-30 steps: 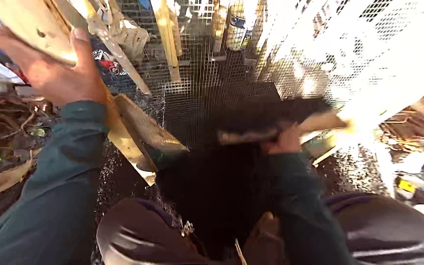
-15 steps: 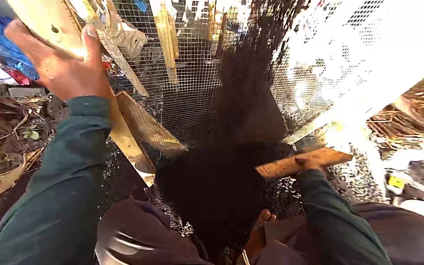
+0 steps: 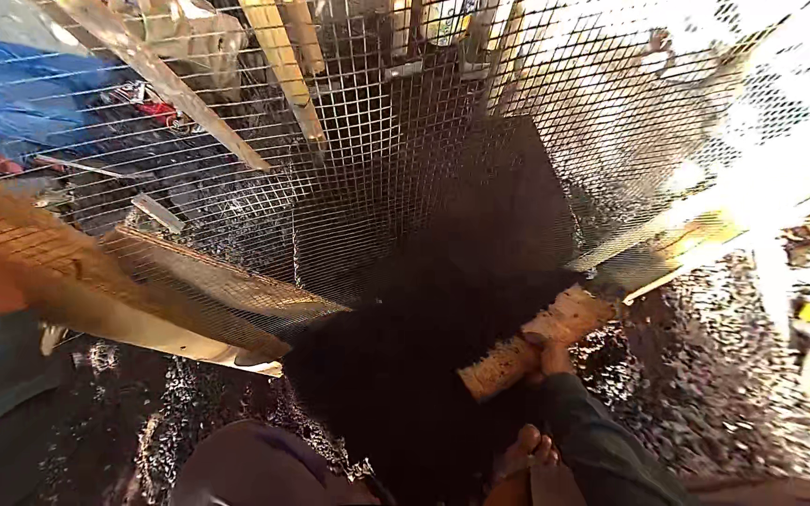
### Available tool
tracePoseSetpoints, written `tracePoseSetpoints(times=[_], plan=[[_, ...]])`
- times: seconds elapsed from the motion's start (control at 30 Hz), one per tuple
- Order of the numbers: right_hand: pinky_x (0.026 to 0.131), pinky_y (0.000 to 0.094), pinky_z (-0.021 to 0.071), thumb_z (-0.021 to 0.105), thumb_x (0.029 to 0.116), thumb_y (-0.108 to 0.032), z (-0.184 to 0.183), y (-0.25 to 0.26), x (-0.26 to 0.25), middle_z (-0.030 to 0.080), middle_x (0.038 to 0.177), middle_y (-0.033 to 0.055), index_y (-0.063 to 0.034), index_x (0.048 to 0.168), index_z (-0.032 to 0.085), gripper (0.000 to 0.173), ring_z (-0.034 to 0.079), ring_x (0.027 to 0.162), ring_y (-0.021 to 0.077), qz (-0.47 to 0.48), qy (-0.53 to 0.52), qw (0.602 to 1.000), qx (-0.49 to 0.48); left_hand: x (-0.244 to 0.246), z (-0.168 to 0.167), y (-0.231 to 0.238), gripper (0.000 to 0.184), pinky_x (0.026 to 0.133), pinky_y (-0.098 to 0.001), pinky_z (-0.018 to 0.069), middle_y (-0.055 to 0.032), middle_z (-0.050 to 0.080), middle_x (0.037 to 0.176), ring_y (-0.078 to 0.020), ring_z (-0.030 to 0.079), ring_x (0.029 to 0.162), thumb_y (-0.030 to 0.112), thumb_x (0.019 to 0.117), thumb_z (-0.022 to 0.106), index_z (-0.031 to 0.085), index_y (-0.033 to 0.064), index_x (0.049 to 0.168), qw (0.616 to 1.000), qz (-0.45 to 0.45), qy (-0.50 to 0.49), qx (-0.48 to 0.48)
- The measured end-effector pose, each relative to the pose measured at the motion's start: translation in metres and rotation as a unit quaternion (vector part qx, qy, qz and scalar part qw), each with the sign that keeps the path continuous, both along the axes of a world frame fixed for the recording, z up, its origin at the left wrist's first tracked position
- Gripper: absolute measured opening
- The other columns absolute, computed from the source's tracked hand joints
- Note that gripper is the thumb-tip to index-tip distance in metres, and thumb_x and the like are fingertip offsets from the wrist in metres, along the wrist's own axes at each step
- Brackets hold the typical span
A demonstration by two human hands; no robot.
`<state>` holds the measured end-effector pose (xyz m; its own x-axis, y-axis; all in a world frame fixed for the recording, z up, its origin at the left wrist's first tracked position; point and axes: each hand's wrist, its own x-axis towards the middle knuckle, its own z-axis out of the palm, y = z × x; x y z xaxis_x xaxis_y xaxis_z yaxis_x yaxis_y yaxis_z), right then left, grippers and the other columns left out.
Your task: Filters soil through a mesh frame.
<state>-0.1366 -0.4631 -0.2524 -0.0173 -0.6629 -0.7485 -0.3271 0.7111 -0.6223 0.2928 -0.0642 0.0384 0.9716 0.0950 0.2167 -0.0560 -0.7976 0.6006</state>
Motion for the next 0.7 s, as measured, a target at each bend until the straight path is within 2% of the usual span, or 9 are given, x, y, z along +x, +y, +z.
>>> tracePoseSetpoints(times=[0.1, 0.17, 0.27, 0.33, 0.37, 0.43, 0.5, 0.57, 0.7], plan=[[0.066, 0.0454, 0.0546, 0.057, 0.0972, -0.010, -0.004, 0.038, 0.027, 0.060, 0.096, 0.0146, -0.0013, 0.121, 0.053, 0.026, 0.061, 0.079, 0.0237, -0.059, -0.070, 0.993, 0.069, -0.005, 0.000, -0.003, 0.034, 0.105, -0.0385, 0.0415, -0.0356, 0.053, 0.127, -0.0267, 0.054, 0.114, 0.000, 0.1057, 0.036, 0.045, -0.0229, 0.129, 0.999, -0.001, -0.034, -0.020], [0.065, 0.0435, 0.0539, 0.056, 0.0965, -0.009, -0.004, 0.052, 0.045, 0.057, 0.094, 0.0128, -0.0028, 0.118, 0.053, 0.023, 0.060, 0.078, 0.0222, -0.075, -0.087, 0.990, 0.080, -0.003, 0.007, -0.007, 0.036, 0.105, -0.0338, 0.0424, -0.0262, 0.055, 0.127, -0.0186, 0.055, 0.116, 0.009, 0.1080, 0.037, 0.046, -0.0149, 0.133, 0.997, -0.039, -0.064, 0.012], [0.070, 0.0434, 0.0541, 0.052, 0.0985, -0.008, 0.007, 0.068, 0.068, 0.056, 0.100, 0.0136, -0.0028, 0.124, 0.049, 0.026, 0.059, 0.083, 0.0220, -0.086, -0.140, 0.982, 0.095, 0.000, 0.017, -0.011, 0.047, 0.106, -0.0361, 0.0466, -0.0178, 0.060, 0.132, -0.0168, 0.059, 0.121, 0.034, 0.1092, 0.042, 0.052, -0.0008, 0.139, 0.985, -0.080, -0.145, 0.046], [0.067, 0.0409, 0.0535, 0.050, 0.0986, -0.007, 0.020, 0.075, 0.085, 0.055, 0.097, 0.0124, -0.0034, 0.122, 0.048, 0.023, 0.058, 0.080, 0.0204, -0.095, -0.169, 0.978, 0.077, -0.001, 0.021, -0.024, 0.060, 0.098, -0.0359, 0.0529, -0.0137, 0.068, 0.119, -0.0156, 0.065, 0.111, 0.055, 0.1017, 0.056, 0.063, 0.0011, 0.127, 0.966, -0.031, -0.257, -0.015], [0.065, 0.0397, 0.0539, 0.051, 0.0986, -0.007, 0.027, 0.077, 0.091, 0.055, 0.095, 0.0119, -0.0029, 0.121, 0.049, 0.023, 0.058, 0.077, 0.0192, -0.093, -0.176, 0.978, 0.059, -0.009, 0.027, -0.034, 0.074, 0.103, -0.0354, 0.0522, -0.0149, 0.067, 0.125, -0.0161, 0.065, 0.117, 0.063, 0.0968, 0.058, 0.059, -0.0011, 0.133, 0.963, 0.004, -0.269, -0.032], [0.065, 0.0392, 0.0540, 0.053, 0.0983, -0.006, 0.056, 0.076, 0.095, 0.056, 0.096, 0.0122, -0.0020, 0.123, 0.049, 0.025, 0.058, 0.077, 0.0189, -0.085, -0.199, 0.976, 0.034, -0.033, 0.046, -0.053, 0.099, 0.116, -0.0333, 0.0414, -0.0186, 0.055, 0.145, -0.0173, 0.054, 0.135, 0.070, 0.0903, 0.060, 0.037, -0.0040, 0.152, 0.971, 0.045, -0.226, -0.059], [0.058, 0.0357, 0.0526, 0.056, 0.0965, -0.006, 0.113, 0.066, 0.105, 0.055, 0.084, 0.0081, -0.0041, 0.114, 0.052, 0.018, 0.056, 0.067, 0.0160, -0.061, -0.215, 0.975, -0.015, -0.047, 0.058, -0.065, 0.106, 0.117, -0.0333, 0.0396, -0.0174, 0.050, 0.151, -0.0173, 0.051, 0.138, 0.068, 0.0876, 0.063, 0.024, -0.0011, 0.158, 0.973, 0.054, -0.209, -0.078], [0.045, 0.0267, 0.0477, 0.058, 0.0953, -0.008, 0.197, 0.060, 0.121, 0.050, 0.063, -0.0018, -0.0114, 0.093, 0.053, 0.007, 0.049, 0.048, 0.0078, -0.008, -0.224, 0.970, -0.089, -0.052, 0.064, -0.069, 0.103, 0.110, -0.0378, 0.0459, -0.0167, 0.053, 0.147, -0.0197, 0.056, 0.132, 0.065, 0.0864, 0.066, 0.026, 0.0014, 0.157, 0.973, 0.061, -0.207, -0.083], [0.053, 0.0312, 0.0536, 0.055, 0.0978, -0.014, 0.377, 0.034, 0.175, 0.052, 0.062, -0.0059, -0.0179, 0.091, 0.052, 0.009, 0.053, 0.053, 0.0069, 0.094, -0.338, 0.908, -0.230, -0.053, 0.064, -0.069, 0.100, 0.107, -0.0397, 0.0483, -0.0153, 0.053, 0.148, -0.0210, 0.058, 0.130, 0.065, 0.0852, 0.065, 0.030, 0.0033, 0.156, 0.975, 0.053, -0.197, -0.083]])
